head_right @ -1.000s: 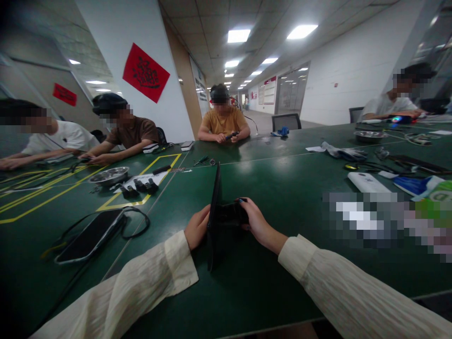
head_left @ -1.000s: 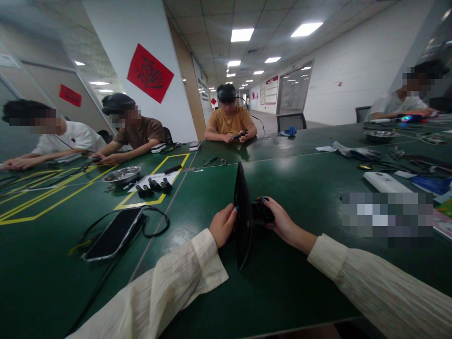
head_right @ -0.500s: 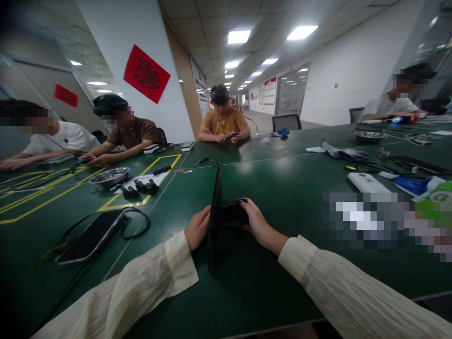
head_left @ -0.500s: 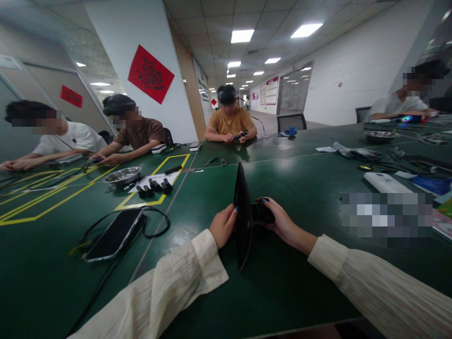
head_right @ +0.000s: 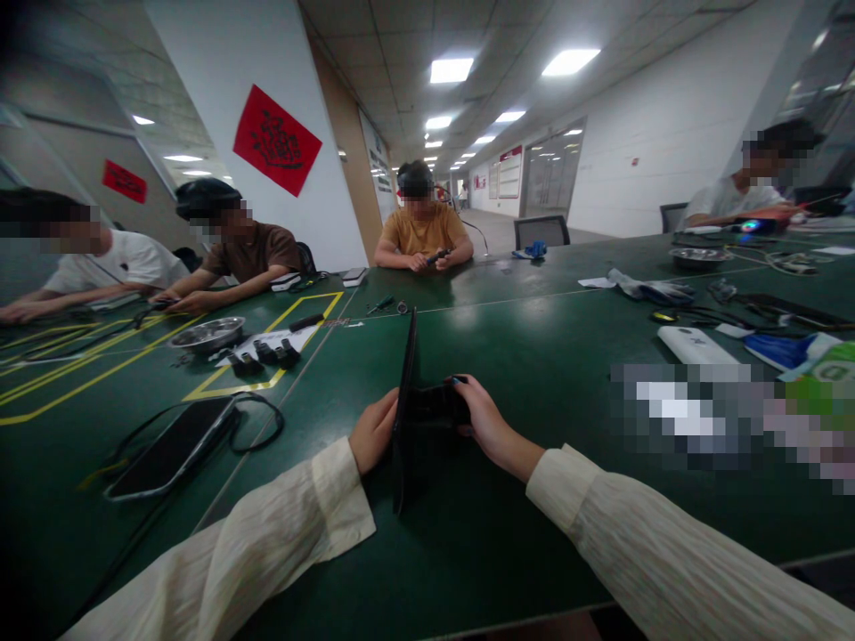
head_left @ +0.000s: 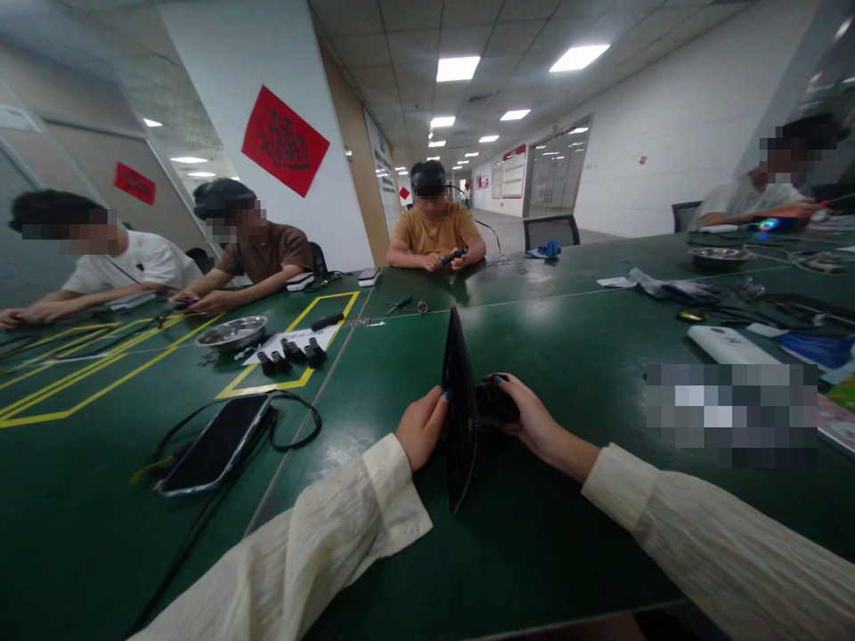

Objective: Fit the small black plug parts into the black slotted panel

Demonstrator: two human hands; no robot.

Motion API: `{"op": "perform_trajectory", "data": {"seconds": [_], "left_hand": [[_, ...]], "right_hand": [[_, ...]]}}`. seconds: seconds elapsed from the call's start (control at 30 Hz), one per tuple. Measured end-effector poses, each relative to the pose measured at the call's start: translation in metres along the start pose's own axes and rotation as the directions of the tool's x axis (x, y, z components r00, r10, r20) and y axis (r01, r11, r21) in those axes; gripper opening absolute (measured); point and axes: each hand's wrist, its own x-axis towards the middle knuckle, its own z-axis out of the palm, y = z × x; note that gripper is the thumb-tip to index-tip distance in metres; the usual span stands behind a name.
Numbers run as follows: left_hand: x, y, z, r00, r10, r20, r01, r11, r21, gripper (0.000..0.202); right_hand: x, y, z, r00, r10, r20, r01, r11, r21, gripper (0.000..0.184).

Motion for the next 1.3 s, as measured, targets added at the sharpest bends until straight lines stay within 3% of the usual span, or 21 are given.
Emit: {"op": "perform_trajectory", "data": {"seconds": [0.3,0.6,0.9,1.13,1.3], "left_hand": [[-0.001,0.003,-0.001,1.0,0.003,0.003,-0.002,0.999,-0.036,0.04],[0.0,-0.004,0.002,0.999,0.027,-0.022,-0.026,0.997,0.067,0.038],[-0.002,0.002,0.0,1.0,0.024,-0.004,-0.024,1.0,-0.018,0.036],[-0.002,0.007,-0.001,0.999,0.042,-0.017,-0.04,0.993,0.109,0.032],[-0.002,0.008,-0.002,0.999,0.032,-0.01,-0.031,0.993,0.112,0.032]], "right_hand": [[0.002,0.001,-0.001,1.0,-0.012,0.018,0.012,1.0,0.013,0.02],[0.003,0.002,-0.002,1.0,-0.016,0.022,0.015,1.0,0.023,0.019],[0.003,0.002,-0.001,1.0,-0.009,0.015,0.009,0.999,0.033,0.021],[0.004,0.003,-0.002,1.0,-0.01,0.012,0.01,0.999,0.031,0.02],[0.004,0.003,-0.002,1.0,-0.012,0.023,0.011,0.999,0.031,0.02]]}}
